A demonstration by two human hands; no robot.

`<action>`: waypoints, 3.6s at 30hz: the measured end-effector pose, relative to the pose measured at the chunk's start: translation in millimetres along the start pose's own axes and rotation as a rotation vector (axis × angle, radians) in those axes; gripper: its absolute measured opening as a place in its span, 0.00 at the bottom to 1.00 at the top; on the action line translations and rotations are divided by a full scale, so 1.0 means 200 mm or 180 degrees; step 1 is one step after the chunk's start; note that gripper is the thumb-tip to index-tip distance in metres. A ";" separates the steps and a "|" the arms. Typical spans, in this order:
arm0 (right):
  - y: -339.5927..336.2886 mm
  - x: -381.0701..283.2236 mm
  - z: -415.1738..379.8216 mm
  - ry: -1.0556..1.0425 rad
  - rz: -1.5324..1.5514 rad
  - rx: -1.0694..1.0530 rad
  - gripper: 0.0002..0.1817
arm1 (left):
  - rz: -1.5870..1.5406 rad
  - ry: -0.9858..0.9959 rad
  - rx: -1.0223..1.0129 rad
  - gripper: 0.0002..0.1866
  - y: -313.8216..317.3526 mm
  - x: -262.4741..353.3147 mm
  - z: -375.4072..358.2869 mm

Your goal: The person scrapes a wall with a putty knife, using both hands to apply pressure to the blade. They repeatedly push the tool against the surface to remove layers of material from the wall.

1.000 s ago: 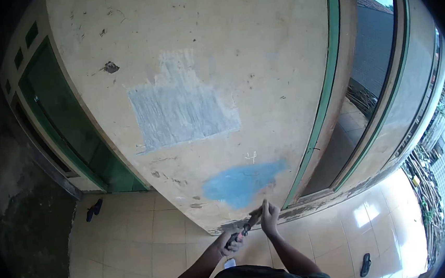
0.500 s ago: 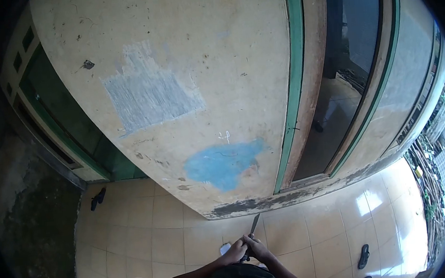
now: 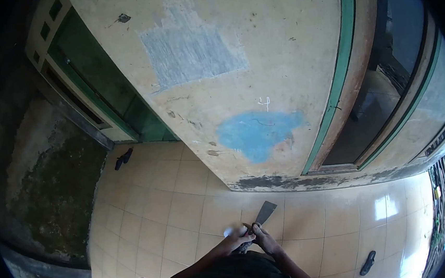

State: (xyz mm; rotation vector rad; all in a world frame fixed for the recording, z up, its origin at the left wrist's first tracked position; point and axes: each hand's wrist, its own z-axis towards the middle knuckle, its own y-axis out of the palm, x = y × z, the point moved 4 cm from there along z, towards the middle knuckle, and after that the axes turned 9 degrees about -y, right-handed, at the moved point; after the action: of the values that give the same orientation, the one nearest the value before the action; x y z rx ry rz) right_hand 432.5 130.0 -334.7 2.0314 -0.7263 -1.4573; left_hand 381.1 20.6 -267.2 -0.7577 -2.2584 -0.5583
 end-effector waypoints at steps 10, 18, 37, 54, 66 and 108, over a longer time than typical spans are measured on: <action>0.55 -0.19 0.18 -0.0236 -0.0772 -0.0705 0.36 | -0.1295 0.0281 -0.1276 0.12 -0.35 0.15 -0.20; 1.01 -0.15 0.55 -0.0283 -0.1915 -0.1287 0.34 | -0.2206 0.0233 -0.2101 0.16 -0.85 0.19 -0.38; 1.32 -0.30 0.81 -0.0743 -0.1667 -0.0895 0.34 | -0.1971 -0.0960 -0.2943 0.13 -1.26 0.58 -0.36; 1.30 -1.60 0.82 -0.6810 -0.3664 0.0874 0.11 | 0.0956 0.0395 -0.2255 0.23 -0.92 1.71 -0.19; 1.41 -1.85 1.10 -0.6741 -0.4282 0.0813 0.24 | -0.0244 0.0925 -0.1958 0.26 -0.91 1.90 -0.07; 1.09 -2.01 1.00 -0.7660 -0.3554 0.0933 0.22 | -0.0032 0.1184 -0.1326 0.17 -0.54 1.94 0.14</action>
State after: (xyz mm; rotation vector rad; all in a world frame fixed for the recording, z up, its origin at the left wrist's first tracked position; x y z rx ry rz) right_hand 106.5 229.3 29.5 -0.7458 -0.2235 -4.0536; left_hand 65.1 96.4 -27.7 -0.7654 -1.8226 -1.0995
